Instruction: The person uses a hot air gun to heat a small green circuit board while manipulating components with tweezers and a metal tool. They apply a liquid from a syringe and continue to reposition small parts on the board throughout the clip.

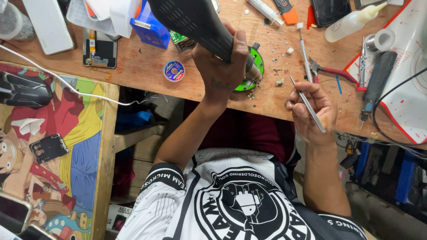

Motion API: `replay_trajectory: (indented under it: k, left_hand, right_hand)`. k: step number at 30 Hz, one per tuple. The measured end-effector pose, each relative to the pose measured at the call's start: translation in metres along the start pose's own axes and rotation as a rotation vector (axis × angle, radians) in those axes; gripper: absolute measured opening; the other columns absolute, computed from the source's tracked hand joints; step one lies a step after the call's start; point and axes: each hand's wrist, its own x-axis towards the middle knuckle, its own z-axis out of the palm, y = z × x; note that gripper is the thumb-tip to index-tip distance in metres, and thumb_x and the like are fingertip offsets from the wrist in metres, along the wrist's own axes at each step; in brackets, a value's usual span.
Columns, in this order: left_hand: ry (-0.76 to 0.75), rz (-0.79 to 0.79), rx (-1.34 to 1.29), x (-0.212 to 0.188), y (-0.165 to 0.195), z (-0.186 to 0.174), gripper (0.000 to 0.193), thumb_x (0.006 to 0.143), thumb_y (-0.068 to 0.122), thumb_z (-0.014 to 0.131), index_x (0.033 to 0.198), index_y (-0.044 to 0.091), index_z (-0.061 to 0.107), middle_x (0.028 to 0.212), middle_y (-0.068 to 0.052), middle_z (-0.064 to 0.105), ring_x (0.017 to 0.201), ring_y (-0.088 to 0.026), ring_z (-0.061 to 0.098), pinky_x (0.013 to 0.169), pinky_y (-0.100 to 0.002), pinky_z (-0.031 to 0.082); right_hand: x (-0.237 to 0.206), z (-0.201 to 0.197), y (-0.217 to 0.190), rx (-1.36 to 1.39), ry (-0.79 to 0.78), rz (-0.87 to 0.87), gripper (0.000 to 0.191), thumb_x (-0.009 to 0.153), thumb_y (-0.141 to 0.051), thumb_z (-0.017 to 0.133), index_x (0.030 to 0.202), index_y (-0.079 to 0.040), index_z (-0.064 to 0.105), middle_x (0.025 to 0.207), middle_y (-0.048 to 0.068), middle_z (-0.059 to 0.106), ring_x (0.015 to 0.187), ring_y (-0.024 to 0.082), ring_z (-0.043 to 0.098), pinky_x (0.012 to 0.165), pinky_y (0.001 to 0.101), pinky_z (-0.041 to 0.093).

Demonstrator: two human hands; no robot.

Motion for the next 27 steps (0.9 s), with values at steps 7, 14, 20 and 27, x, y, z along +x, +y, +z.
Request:
replay_trajectory:
  k: [7, 14, 20, 27]
  left_hand:
    - [0.05, 0.04, 0.056, 0.001, -0.001, -0.001, 0.014, 0.098, 0.007, 0.066, 0.086, 0.002, 0.061, 0.07, -0.001, 0.06, 0.059, -0.008, 0.06, 0.06, -0.024, 0.049]
    - [0.045, 0.025, 0.021, 0.0, 0.0, -0.001, 0.014, 0.098, 0.008, 0.066, 0.086, 0.002, 0.06, 0.069, -0.001, 0.061, 0.059, -0.007, 0.06, 0.059, -0.023, 0.048]
    - [0.053, 0.063, 0.058, 0.004, 0.003, -0.003, 0.013, 0.097, 0.008, 0.066, 0.086, 0.003, 0.06, 0.068, -0.001, 0.059, 0.057, -0.007, 0.058, 0.058, -0.023, 0.048]
    - [0.041, 0.068, 0.096, 0.005, 0.005, -0.004, 0.014, 0.099, 0.008, 0.065, 0.087, 0.002, 0.06, 0.07, -0.001, 0.061, 0.06, -0.008, 0.062, 0.061, -0.024, 0.051]
  right_hand:
    - [-0.009, 0.025, 0.013, -0.517, 0.202, -0.194, 0.021, 0.108, -0.01, 0.067, 0.123, 0.005, 0.066, 0.103, 0.012, 0.065, 0.085, 0.017, 0.063, 0.078, 0.0281, 0.053]
    - [-0.008, 0.036, 0.001, -0.289, 0.26, -0.143, 0.03, 0.092, -0.009, 0.047, 0.11, 0.0, 0.069, 0.092, 0.005, 0.066, 0.078, 0.01, 0.063, 0.07, 0.0224, 0.052]
    - [-0.022, 0.018, 0.002, -0.656, 0.327, -0.28, 0.019, 0.103, 0.0, 0.074, 0.107, -0.003, 0.057, 0.088, 0.005, 0.066, 0.068, 0.007, 0.059, 0.063, 0.0196, 0.049]
    - [-0.037, 0.002, 0.001, -0.704, 0.346, -0.218, 0.019, 0.103, 0.0, 0.077, 0.112, -0.003, 0.06, 0.09, 0.005, 0.068, 0.077, 0.008, 0.065, 0.07, 0.0195, 0.051]
